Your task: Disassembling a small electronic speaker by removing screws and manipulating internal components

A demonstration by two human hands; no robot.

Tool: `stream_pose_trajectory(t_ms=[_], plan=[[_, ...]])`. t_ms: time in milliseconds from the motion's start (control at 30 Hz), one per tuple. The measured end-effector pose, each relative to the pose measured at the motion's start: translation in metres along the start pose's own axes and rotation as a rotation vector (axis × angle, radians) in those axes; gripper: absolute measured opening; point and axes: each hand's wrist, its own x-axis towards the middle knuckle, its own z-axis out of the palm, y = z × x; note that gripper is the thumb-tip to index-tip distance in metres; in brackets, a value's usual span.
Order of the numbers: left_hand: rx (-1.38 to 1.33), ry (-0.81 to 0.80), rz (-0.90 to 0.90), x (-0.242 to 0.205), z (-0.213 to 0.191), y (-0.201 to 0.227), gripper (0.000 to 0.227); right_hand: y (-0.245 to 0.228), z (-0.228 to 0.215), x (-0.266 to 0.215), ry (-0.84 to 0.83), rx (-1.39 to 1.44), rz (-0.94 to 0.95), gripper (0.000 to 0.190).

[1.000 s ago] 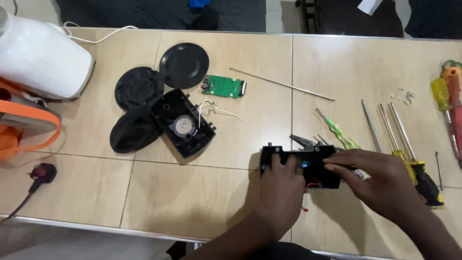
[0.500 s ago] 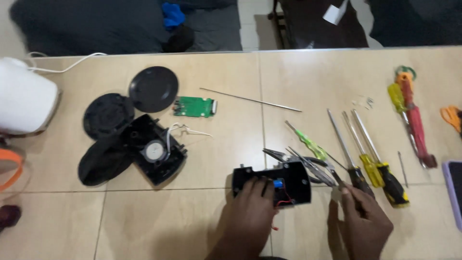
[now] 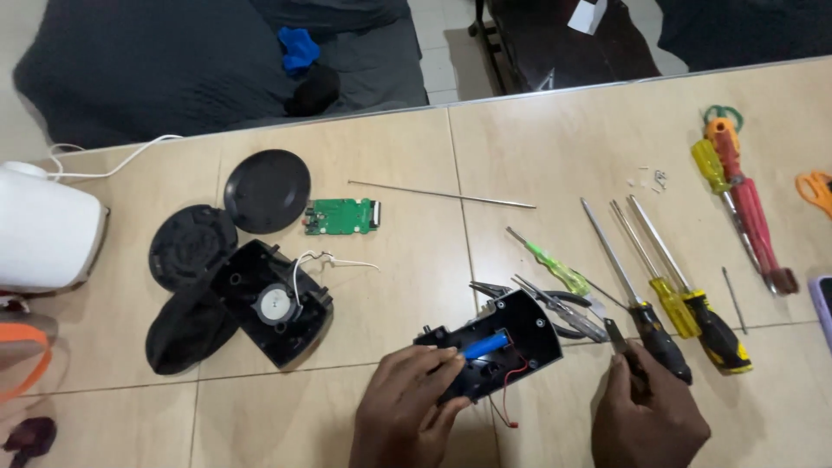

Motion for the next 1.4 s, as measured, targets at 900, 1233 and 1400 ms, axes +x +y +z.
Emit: stream_pose_trajectory(t_ms=[900, 1233, 1400], plan=[[0.06, -0.165, -0.125, 0.011, 0.014, 0.002, 0.031, -0.046, -0.017, -0.007, -0.281, 0.225, -0.267, 0.009], [-0.006, -0.233, -0.287, 0.0, -0.001, 0.011, 0.038, -0.087, -0.014, -0.015, -0.31, 0.611, 0.416, 0.031], [-0.086, -0.253, -0.391, -0.003, -0.007, 0.021, 0.028, -0.065, -0.02, -0.005, -0.45, 0.649, 0.295, 0.043]])
